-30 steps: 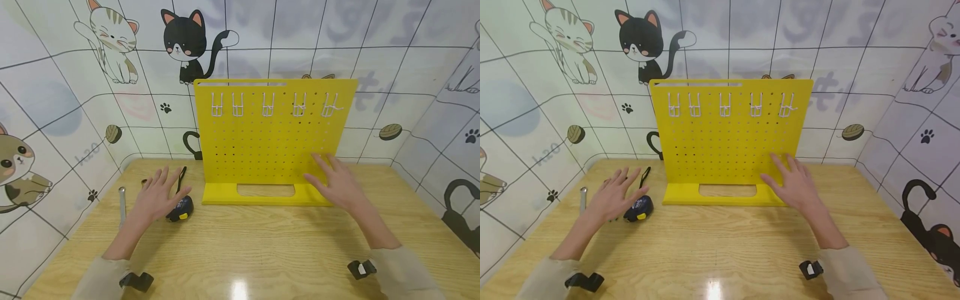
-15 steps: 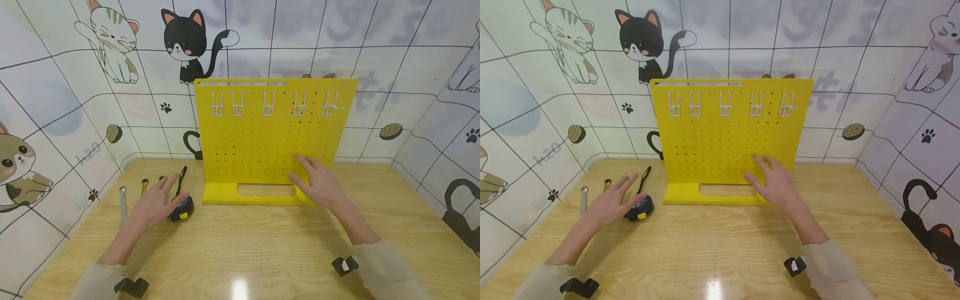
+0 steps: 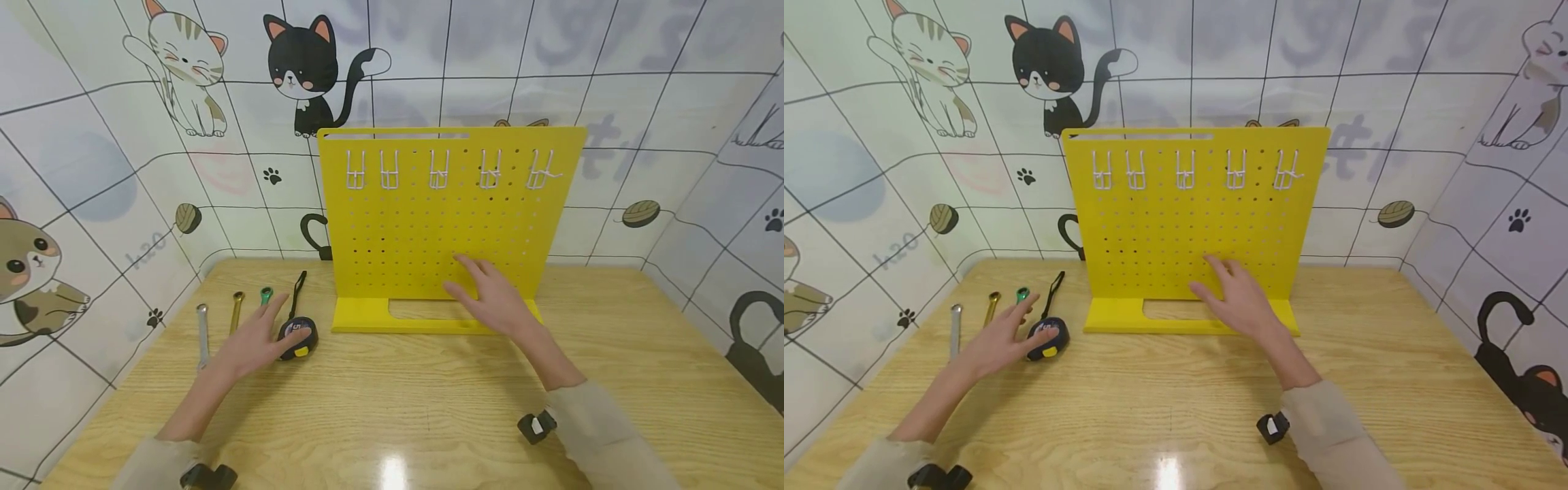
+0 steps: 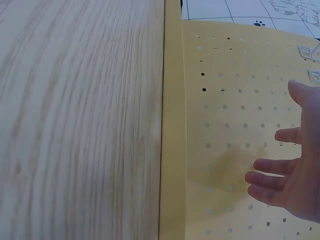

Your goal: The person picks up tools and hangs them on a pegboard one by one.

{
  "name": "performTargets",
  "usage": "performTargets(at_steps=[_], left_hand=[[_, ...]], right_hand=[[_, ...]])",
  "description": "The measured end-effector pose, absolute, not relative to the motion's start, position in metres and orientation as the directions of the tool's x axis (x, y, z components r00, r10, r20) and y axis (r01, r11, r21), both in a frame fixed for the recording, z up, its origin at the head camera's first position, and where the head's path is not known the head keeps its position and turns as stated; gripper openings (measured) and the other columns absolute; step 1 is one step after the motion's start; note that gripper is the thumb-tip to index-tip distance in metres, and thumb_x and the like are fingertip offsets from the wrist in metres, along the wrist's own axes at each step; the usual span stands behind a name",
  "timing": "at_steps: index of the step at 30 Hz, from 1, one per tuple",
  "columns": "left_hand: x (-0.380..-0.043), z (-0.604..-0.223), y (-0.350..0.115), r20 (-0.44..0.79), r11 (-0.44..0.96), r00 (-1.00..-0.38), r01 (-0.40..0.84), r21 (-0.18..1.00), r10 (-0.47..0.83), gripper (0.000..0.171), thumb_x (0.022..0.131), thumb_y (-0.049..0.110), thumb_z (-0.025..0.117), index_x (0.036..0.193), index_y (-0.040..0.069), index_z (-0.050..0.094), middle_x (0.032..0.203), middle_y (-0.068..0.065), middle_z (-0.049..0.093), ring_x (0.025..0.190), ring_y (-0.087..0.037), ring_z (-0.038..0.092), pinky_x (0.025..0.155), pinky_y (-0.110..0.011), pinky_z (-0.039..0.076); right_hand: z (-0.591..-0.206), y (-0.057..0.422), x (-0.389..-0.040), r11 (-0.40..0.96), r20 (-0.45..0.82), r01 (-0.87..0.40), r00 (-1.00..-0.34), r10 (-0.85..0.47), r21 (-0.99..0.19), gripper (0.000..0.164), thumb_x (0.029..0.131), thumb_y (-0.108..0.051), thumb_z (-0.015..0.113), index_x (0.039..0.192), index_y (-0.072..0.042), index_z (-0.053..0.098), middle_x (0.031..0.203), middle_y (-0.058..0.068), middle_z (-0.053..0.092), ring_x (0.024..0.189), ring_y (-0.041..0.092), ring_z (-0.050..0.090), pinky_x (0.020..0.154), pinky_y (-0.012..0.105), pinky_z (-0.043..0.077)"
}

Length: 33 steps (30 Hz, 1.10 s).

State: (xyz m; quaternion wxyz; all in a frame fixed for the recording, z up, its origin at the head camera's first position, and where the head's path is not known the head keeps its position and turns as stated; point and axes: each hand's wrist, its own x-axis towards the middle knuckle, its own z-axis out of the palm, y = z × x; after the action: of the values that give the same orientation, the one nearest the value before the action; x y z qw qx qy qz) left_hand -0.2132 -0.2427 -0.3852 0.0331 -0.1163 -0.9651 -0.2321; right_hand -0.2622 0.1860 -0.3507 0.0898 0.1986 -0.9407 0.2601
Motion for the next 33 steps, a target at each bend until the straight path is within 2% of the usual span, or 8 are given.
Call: performTargets(at_steps=[6,12,16,25,33], left_hand=[[-0.212,-0.39,-0.243,0.139,0.842,-0.966,0.257,0.474,0.216,0.091,0.095,0.058,0.061,0.157,0.002,0.025,0.151,-0.032,0.037,0.126,-0.05,0.05,0.096,-0.066,0.045],[-0.211,-0.392,-0.24,0.112,0.774,-0.97,0.238,0.586,0.214,0.091,0.094,0.052,0.067,0.156,-0.001,0.027,0.148,-0.03,0.044,0.119,-0.044,0.058,0.095,-0.058,0.05],[-0.21,-0.394,-0.24,0.109,0.745,-0.972,0.229,0.627,0.207,0.089,0.092,0.049,0.071,0.154,0.0,0.03,0.142,-0.03,0.05,0.116,-0.042,0.059,0.093,-0.056,0.052],[-0.21,-0.401,-0.238,0.16,0.756,-0.958,0.286,0.589,0.237,0.088,0.082,0.045,0.082,0.145,-0.002,0.043,0.136,-0.026,0.053,0.113,-0.04,0.058,0.09,-0.055,0.052],[-0.211,-0.402,-0.238,0.155,0.762,-0.959,0.282,0.583,0.236,0.084,0.078,0.037,0.088,0.14,-0.003,0.049,0.129,-0.026,0.056,0.109,-0.04,0.06,0.088,-0.053,0.054]], right_hand=[[-0.353,0.174,-0.265,0.763,0.255,-0.41,-0.911,-0.323,-0.5,0.076,0.101,-0.064,0.044,0.159,-0.018,0.03,0.154,0.023,0.036,0.134,0.046,0.043,0.101,0.068,0.039],[-0.358,0.16,-0.269,0.704,0.245,-0.421,-0.907,-0.344,-0.572,0.075,0.102,-0.061,0.045,0.159,-0.015,0.03,0.157,0.019,0.036,0.14,0.042,0.038,0.107,0.065,0.035],[-0.361,0.152,-0.271,0.673,0.235,-0.424,-0.904,-0.358,-0.606,0.074,0.102,-0.059,0.045,0.159,-0.014,0.03,0.153,0.019,0.041,0.137,0.039,0.042,0.105,0.063,0.038],[-0.363,0.135,-0.277,0.581,0.26,-0.459,-0.881,-0.395,-0.673,0.069,0.104,-0.054,0.048,0.155,-0.009,0.037,0.148,0.021,0.047,0.128,0.04,0.05,0.101,0.058,0.044],[-0.367,0.115,-0.282,0.518,0.256,-0.466,-0.868,-0.426,-0.717,0.064,0.105,-0.046,0.05,0.152,-0.003,0.04,0.142,0.023,0.052,0.12,0.037,0.056,0.098,0.054,0.048]])
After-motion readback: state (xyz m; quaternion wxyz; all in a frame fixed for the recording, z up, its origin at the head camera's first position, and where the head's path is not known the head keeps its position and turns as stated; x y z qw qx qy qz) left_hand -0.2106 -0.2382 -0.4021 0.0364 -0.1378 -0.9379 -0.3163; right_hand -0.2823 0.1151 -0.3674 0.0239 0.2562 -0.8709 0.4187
